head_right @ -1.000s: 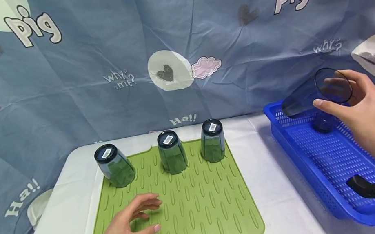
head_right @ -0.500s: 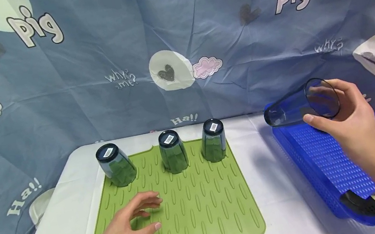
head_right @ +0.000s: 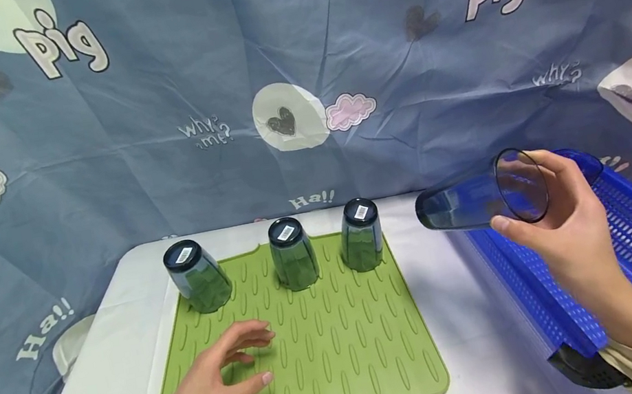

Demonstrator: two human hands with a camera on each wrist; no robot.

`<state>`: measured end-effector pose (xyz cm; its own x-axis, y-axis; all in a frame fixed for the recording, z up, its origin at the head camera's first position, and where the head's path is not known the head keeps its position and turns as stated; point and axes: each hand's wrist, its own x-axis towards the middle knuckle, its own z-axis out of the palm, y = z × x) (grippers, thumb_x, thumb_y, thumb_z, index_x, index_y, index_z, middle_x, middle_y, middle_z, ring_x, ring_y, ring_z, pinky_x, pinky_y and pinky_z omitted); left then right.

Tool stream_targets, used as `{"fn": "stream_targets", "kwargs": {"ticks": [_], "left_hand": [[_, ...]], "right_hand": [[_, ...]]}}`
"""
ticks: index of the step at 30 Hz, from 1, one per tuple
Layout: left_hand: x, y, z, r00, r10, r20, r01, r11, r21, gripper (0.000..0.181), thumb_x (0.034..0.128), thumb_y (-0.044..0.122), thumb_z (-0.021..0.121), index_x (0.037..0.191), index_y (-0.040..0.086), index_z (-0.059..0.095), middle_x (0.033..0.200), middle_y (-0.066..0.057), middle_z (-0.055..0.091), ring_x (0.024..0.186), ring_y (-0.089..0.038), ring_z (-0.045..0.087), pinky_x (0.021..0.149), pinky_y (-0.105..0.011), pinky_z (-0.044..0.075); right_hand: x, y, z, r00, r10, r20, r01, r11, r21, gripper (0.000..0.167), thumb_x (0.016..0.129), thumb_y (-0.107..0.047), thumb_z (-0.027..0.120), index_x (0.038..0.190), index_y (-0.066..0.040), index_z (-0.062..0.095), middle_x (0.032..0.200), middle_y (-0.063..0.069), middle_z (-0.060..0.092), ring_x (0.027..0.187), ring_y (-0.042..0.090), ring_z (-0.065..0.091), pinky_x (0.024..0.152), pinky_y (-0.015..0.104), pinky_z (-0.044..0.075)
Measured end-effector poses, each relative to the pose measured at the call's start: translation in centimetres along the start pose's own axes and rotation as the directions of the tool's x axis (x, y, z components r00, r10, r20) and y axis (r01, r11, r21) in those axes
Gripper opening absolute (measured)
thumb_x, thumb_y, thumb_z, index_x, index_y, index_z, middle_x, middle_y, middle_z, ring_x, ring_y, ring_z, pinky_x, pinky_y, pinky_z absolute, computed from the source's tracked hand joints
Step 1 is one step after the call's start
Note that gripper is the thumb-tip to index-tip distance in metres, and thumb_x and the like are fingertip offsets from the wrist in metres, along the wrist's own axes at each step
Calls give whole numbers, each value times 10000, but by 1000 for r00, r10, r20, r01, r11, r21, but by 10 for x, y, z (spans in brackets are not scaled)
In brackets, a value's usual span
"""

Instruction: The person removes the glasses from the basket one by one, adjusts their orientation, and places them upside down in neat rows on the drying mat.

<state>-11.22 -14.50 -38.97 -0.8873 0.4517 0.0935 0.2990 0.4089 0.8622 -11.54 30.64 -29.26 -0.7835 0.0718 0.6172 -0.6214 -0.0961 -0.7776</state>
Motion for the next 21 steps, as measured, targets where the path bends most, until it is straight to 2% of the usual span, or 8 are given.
{"fn": "stream_targets", "kwargs": {"ticks": [9,14,21], "left_hand": [[0,0,-1,1000,8,-4,-8,1000,-1,529,853,249,791,1292,373,524,1233,45,625,1149,-180,584,937,-393,505],[0,1,-1,1000,0,2,0,1000,-2,523,857,259,786,1294,373,521,1237,48,622,1153,-180,582,945,-391,500],[0,0,-1,1000,-5,-1,5,1000,-5,527,857,256,786,1298,369,521,1238,49,623,1152,-177,582,946,-394,499]], "right_hand": [[-13,4,27,1000,2,1,-2,992,128,759,725,391,463,1421,114,340,1344,210,492,1233,284,502,909,295,529],[-18,9,37,1000,-20,24,16,982,186,762,718,396,466,1420,137,318,1357,226,472,1234,297,485,904,297,536],[-25,16,54,1000,30,-7,-29,989,148,775,706,389,481,1419,115,348,1369,194,471,1254,278,462,894,293,542]]}}
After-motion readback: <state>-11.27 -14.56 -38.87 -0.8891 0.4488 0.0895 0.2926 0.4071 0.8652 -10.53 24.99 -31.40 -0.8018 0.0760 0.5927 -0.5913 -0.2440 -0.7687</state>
